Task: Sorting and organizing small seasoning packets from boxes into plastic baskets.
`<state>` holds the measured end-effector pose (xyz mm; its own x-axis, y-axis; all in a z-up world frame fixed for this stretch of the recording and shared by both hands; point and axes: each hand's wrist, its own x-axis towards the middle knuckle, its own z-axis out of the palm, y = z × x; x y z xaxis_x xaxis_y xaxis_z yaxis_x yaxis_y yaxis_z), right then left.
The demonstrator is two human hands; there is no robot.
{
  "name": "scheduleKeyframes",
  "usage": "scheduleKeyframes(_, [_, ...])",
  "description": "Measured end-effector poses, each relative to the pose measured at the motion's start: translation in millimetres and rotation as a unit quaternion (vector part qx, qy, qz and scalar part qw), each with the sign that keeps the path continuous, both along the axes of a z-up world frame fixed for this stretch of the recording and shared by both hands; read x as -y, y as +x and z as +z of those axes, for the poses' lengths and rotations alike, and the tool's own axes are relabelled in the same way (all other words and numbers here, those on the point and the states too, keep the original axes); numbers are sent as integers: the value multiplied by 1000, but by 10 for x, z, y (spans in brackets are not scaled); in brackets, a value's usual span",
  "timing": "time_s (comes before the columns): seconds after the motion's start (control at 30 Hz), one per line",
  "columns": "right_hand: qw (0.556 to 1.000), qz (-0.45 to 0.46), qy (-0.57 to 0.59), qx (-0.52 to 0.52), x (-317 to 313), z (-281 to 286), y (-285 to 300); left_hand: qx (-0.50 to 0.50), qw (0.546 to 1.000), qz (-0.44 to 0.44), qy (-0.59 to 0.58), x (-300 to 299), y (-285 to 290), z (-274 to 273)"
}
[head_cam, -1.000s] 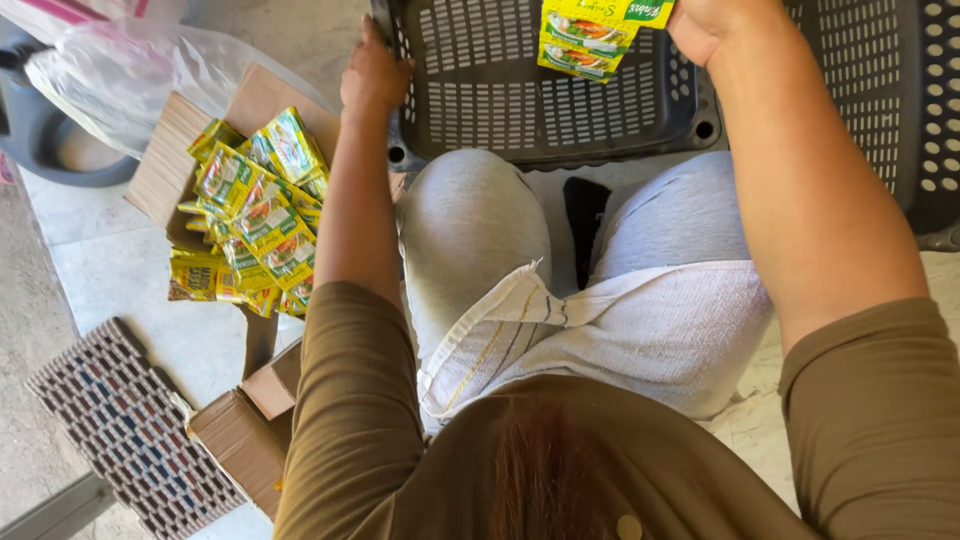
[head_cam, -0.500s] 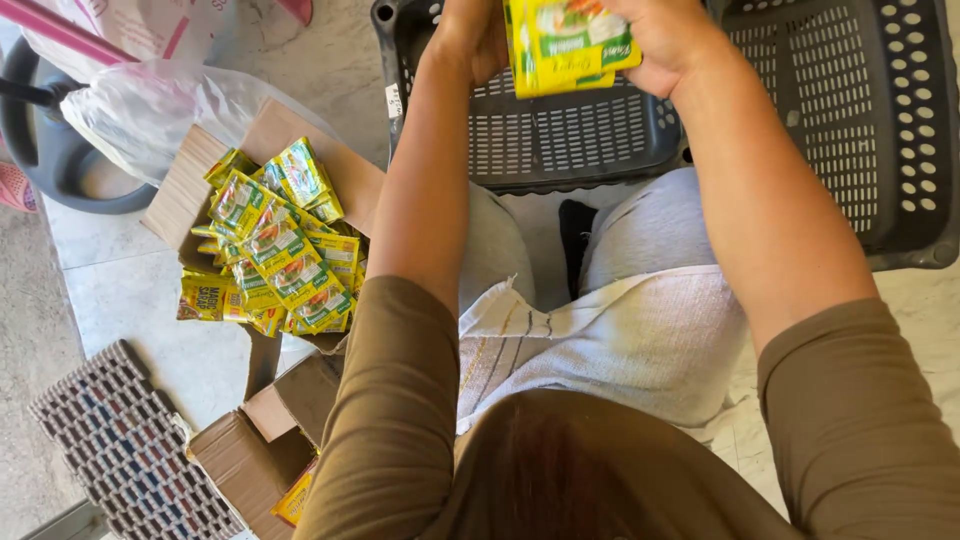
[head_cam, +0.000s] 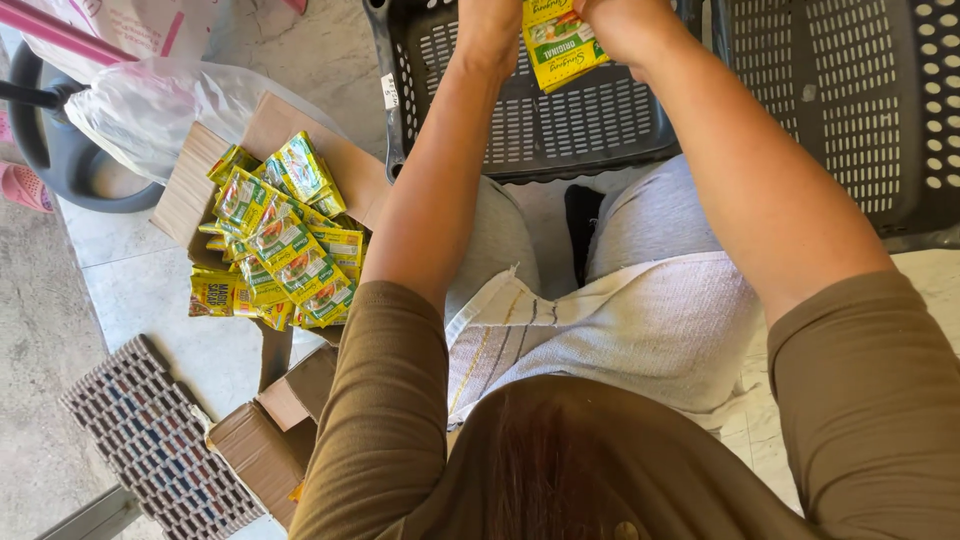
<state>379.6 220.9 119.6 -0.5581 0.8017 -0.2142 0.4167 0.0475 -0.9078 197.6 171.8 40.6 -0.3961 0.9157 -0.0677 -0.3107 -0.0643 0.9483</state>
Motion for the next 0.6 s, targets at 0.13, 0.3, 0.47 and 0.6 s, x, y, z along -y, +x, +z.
scheduleKeyframes(0.13, [998,41,-28,29,-68,-54,92,-50,997,-39,-42,20,30,35])
scheduleKeyframes(0.3, [996,33,-54,61,-128,-86,256,-91,989,-81,-82,21,138,73])
scheduleKeyframes(0.47, [990,18,-91,107,-208,-134,498,-125,976,-130,-120,-18,344,121])
scheduleKeyframes(0.6, [982,6,-127,143,-290,-154,649,-172,958,-166,-157,63,503,395])
